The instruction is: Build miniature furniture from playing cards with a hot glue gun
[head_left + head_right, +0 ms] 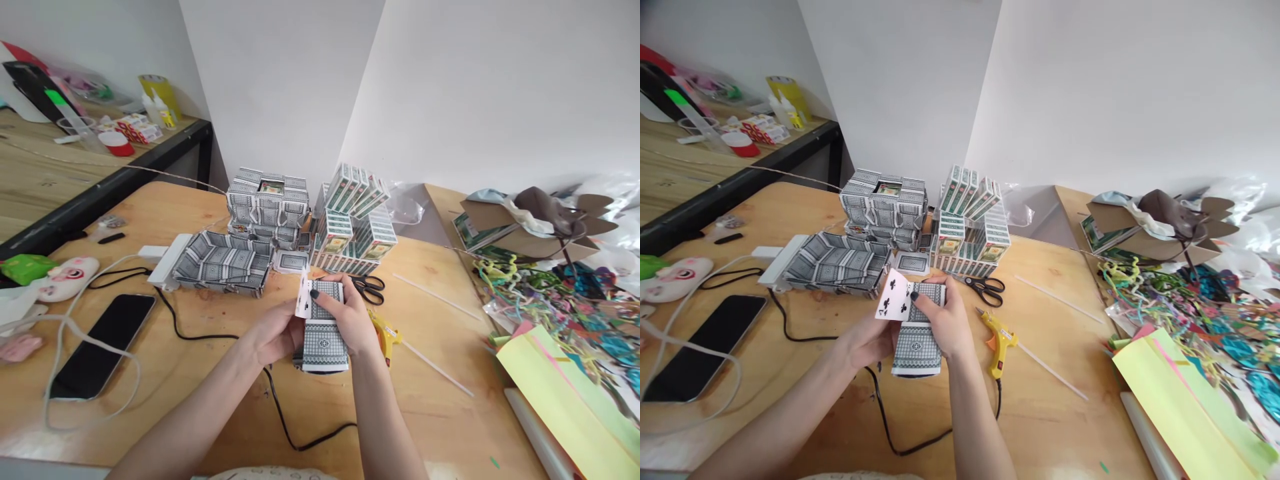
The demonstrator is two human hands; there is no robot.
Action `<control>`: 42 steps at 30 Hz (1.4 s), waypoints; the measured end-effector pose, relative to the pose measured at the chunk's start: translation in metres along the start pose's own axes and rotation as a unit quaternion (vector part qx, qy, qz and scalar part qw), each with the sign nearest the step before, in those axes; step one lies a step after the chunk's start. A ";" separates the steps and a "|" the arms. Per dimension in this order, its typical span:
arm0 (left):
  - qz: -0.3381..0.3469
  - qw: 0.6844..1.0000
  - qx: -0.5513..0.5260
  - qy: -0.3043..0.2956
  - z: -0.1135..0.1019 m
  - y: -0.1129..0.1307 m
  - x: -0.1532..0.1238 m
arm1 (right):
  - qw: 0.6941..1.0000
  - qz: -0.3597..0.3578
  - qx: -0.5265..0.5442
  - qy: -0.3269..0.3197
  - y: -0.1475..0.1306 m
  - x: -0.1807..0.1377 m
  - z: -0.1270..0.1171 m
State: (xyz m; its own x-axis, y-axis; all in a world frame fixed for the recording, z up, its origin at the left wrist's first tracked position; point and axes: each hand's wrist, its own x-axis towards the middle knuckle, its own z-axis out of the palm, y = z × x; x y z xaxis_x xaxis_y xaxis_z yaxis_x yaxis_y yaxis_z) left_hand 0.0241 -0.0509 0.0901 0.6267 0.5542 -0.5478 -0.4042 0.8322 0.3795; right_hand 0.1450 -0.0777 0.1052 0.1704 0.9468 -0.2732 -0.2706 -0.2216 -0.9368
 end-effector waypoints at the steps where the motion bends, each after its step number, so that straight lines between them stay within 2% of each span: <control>1: 0.010 1.000 0.008 0.003 -0.001 0.001 -0.001 | 1.000 0.001 0.000 0.000 0.000 0.000 0.000; 5: 0.049 0.998 0.042 0.009 -0.004 0.002 -0.002 | 1.000 -0.005 -0.001 0.000 0.000 -0.001 0.002; 11: 0.099 0.990 0.102 0.020 0.001 0.004 -0.004 | 0.997 -0.070 -0.014 0.002 0.001 -0.003 0.002; 17: 0.160 0.972 0.157 0.064 0.009 0.002 -0.005 | 0.996 -0.010 0.091 0.008 0.003 -0.002 -0.003; 22: 0.211 0.940 0.239 0.120 0.007 0.000 -0.004 | 0.983 0.007 0.184 0.026 0.003 -0.005 -0.005; 26: 0.228 0.927 0.265 0.136 0.005 -0.001 -0.006 | 0.989 0.006 0.145 0.044 0.004 -0.010 -0.006; 30: 0.212 0.940 0.239 0.122 0.004 0.002 -0.005 | 0.992 0.014 0.123 0.011 0.005 -0.010 -0.007; 34: 0.222 0.938 0.246 0.103 -0.001 0.006 -0.002 | 0.994 0.001 0.108 0.015 0.006 -0.008 -0.009; 37: 0.236 0.908 0.332 0.098 -0.003 0.008 0.000 | 0.995 0.002 0.100 0.010 0.008 -0.008 -0.009; 42: 0.316 0.795 0.488 0.173 0.004 0.010 -0.002 | 0.998 -0.020 0.054 0.022 0.008 -0.006 -0.009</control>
State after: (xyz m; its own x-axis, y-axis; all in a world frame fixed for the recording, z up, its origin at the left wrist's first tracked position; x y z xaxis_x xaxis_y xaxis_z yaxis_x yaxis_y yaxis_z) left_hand 0.0213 -0.0438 0.0978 0.2153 0.9685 -0.1255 0.2491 0.0698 0.9660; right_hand 0.1500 -0.0873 0.0976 0.2236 0.9430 -0.2465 -0.3625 -0.1543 -0.9191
